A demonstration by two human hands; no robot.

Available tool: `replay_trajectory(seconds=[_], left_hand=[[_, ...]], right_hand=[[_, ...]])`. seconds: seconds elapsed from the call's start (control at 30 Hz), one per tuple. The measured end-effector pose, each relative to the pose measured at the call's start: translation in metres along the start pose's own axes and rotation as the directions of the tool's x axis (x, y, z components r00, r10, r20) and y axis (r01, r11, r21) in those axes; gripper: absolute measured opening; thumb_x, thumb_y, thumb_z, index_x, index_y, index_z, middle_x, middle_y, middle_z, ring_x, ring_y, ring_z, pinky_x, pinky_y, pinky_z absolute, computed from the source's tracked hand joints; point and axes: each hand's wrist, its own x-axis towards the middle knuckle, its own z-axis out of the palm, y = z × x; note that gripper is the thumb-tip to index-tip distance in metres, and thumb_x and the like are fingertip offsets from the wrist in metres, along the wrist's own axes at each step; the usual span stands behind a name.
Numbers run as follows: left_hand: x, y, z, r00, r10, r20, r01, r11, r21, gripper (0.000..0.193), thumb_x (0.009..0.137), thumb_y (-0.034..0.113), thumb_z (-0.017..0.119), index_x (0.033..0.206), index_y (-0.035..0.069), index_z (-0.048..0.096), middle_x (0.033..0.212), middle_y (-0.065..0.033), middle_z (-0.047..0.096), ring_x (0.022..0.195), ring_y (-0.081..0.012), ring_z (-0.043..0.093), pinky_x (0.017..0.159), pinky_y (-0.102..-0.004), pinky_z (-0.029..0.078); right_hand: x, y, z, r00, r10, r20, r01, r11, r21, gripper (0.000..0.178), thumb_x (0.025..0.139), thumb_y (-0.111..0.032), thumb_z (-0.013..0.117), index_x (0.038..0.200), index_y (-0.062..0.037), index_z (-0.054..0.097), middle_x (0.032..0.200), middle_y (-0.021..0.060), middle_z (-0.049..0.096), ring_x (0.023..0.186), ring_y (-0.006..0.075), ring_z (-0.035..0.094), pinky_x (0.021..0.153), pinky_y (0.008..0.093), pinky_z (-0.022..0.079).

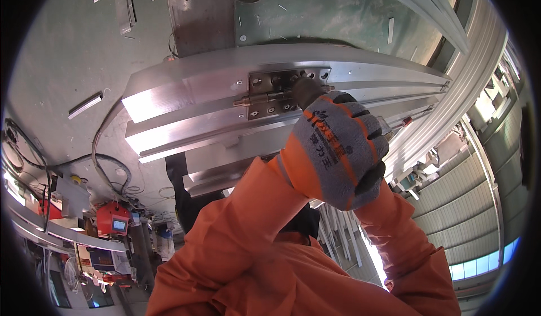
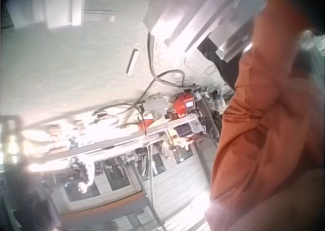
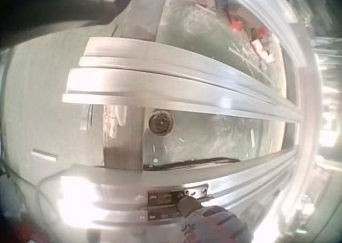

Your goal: The person uses a cordless drill to fasten screws into metal brackets attached to long aluminum profiles laid on a workbench. The person repeatedly picks screws from a container, positions them, and drives them into the profiles.

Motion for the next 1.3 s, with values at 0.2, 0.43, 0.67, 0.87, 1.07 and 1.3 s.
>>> replay_trajectory(seconds=[0.2,0.43,0.67,0.87,1.07,1.3], left_hand=[[-0.002,0.001,-0.001,1.000,0.006,-0.004,-0.006,0.994,0.107,0.024,0.063,0.033,0.072,0.077,0.012,0.069,0.077,-0.0064,0.065,0.074,-0.0290,0.065,0.072,-0.0416,0.051],[0.011,0.000,-0.007,0.950,-0.208,0.234,0.154,0.961,0.230,0.033,0.078,0.043,0.063,0.085,0.012,0.075,0.085,-0.0116,0.070,0.082,-0.0329,0.068,0.082,-0.0422,0.054],[-0.001,-0.003,0.009,0.992,-0.106,0.068,0.078,0.941,0.329,0.024,0.070,0.035,0.070,0.081,0.014,0.069,0.083,-0.0095,0.065,0.080,-0.0349,0.063,0.072,-0.0441,0.051],[-0.055,-0.011,-0.008,0.933,0.222,-0.283,-0.054,0.863,0.502,0.032,0.091,0.015,0.054,0.121,0.006,0.064,0.126,-0.0185,0.062,0.112,-0.0385,0.061,0.096,-0.0452,0.050],[-0.294,0.040,-0.119,0.863,-0.272,-0.425,0.487,0.669,0.561,0.036,0.100,0.002,0.050,0.135,-0.002,0.056,0.128,-0.0141,0.062,0.118,-0.0189,0.058,0.101,-0.0312,0.046],[-0.390,0.091,-0.089,0.778,-0.434,-0.455,0.617,0.665,0.421,0.042,0.095,0.004,0.060,0.136,-0.003,0.055,0.132,-0.0151,0.061,0.121,-0.0232,0.059,0.103,-0.0352,0.047]], right_hand=[[0.010,0.000,-0.002,1.000,-0.012,0.010,0.012,1.000,-0.025,0.038,0.075,-0.017,0.078,0.108,-0.0025,0.068,0.094,0.0110,0.072,0.085,0.0234,0.070,0.073,0.0353,0.055],[0.026,0.001,-0.004,0.998,-0.055,-0.021,0.053,0.996,-0.072,0.037,0.074,-0.018,0.079,0.106,-0.0019,0.070,0.092,0.0109,0.073,0.082,0.0231,0.070,0.071,0.0350,0.056],[0.047,0.014,0.013,0.992,-0.053,-0.116,0.051,0.998,-0.027,0.036,0.072,-0.019,0.081,0.103,-0.0014,0.071,0.089,0.0109,0.073,0.080,0.0227,0.071,0.069,0.0348,0.056],[0.055,0.013,0.038,0.975,0.086,-0.206,-0.025,0.958,0.284,0.036,0.071,-0.019,0.082,0.101,-0.0009,0.072,0.086,0.0108,0.074,0.078,0.0224,0.071,0.067,0.0345,0.056],[0.009,-0.012,0.038,0.936,0.157,-0.316,0.126,0.688,0.714,0.032,0.069,-0.014,0.082,0.093,0.0043,0.070,0.070,0.0090,0.069,0.058,0.0161,0.064,0.052,0.0317,0.050],[-0.088,0.049,0.060,0.940,-0.088,-0.330,0.265,0.796,0.544,0.037,0.073,-0.018,0.082,0.102,0.0013,0.070,0.091,0.0089,0.073,0.077,0.0170,0.068,0.070,0.0318,0.056]])
